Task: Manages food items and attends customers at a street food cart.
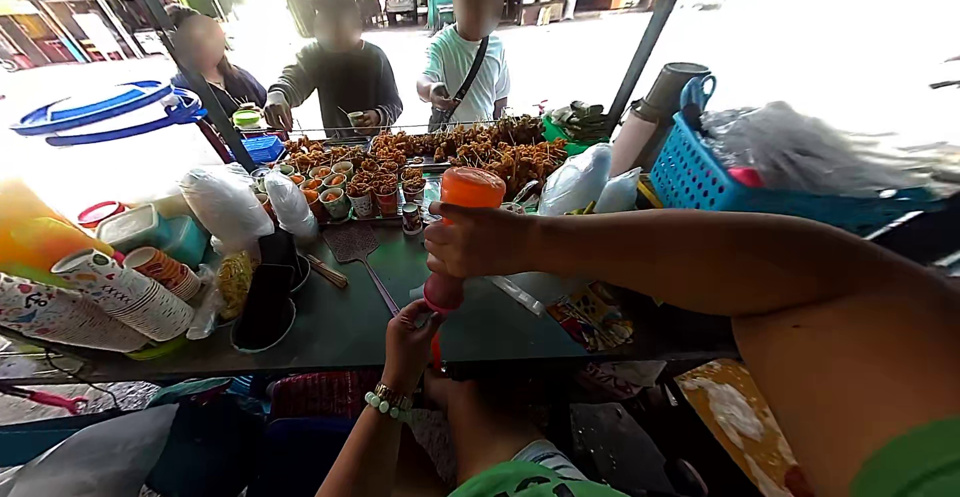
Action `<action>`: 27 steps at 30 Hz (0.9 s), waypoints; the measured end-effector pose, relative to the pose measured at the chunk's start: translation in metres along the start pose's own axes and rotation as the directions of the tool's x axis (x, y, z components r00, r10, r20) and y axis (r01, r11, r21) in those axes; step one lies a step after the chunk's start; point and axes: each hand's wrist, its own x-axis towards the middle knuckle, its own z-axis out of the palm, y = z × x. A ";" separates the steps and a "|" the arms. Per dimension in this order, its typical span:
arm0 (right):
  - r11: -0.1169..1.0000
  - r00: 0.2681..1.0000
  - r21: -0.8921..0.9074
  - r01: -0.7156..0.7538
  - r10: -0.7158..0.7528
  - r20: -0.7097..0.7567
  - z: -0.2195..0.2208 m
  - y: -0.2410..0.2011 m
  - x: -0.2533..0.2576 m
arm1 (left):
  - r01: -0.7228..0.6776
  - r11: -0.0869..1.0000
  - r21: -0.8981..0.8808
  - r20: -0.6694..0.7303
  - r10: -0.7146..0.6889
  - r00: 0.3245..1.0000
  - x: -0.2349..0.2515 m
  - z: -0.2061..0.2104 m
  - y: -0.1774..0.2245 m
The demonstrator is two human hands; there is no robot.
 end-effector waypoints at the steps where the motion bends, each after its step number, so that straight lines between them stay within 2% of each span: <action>1: 1.000 1.000 0.001 -0.004 0.004 0.011 0.001 0.000 -0.001 | 0.015 1.000 0.027 0.008 -0.015 1.000 0.001 0.000 0.000; 9: 0.994 0.996 0.064 -0.087 0.085 0.032 0.015 -0.003 -0.026 | 0.055 0.976 0.212 0.146 -0.088 0.985 0.005 0.002 -0.001; 11: 0.975 0.982 0.120 -0.190 0.189 0.015 0.030 -0.005 -0.043 | 0.044 0.964 0.261 0.178 -0.093 0.980 0.006 0.003 0.000; 13: 0.908 0.937 0.230 -0.350 0.344 0.066 0.054 -0.012 -0.067 | 0.061 0.944 0.323 0.180 -0.125 0.976 0.006 0.002 0.005; 15: 0.751 0.848 0.395 -0.529 0.485 0.214 0.091 -0.030 -0.092 | 0.114 0.914 0.389 0.147 -0.183 0.972 0.006 0.001 0.011; 17: 0.478 0.745 0.590 -0.651 0.553 0.373 0.129 -0.061 -0.112 | 0.144 0.902 0.407 0.107 -0.203 0.973 0.005 0.000 0.014; 20: 0.148 0.631 0.782 -0.605 0.688 0.359 0.177 -0.115 -0.113 | 0.141 0.928 0.344 0.051 -0.168 0.984 0.000 -0.003 0.016; 21: 0.041 0.572 0.811 -0.584 0.730 0.375 0.185 -0.129 -0.106 | 0.123 0.950 0.288 0.026 -0.136 0.990 -0.001 -0.004 0.015; 24: -0.263 0.306 0.786 -0.559 0.816 0.490 0.203 -0.146 -0.084 | 0.060 0.997 0.043 -0.041 -0.058 0.997 -0.007 -0.006 0.018; 25: -0.335 0.229 0.776 -0.535 0.826 0.515 0.211 -0.145 -0.081 | 0.032 0.999 -0.043 -0.059 -0.035 0.998 -0.009 -0.008 0.018; 26: -0.378 0.183 0.773 -0.510 0.830 0.526 0.222 -0.144 -0.081 | 0.003 0.993 -0.115 -0.076 -0.012 0.997 -0.011 -0.010 0.018; 27: -0.386 0.188 0.771 -0.507 0.824 0.535 0.231 -0.141 -0.084 | -0.022 0.986 -0.162 -0.091 0.007 0.996 -0.014 -0.012 0.017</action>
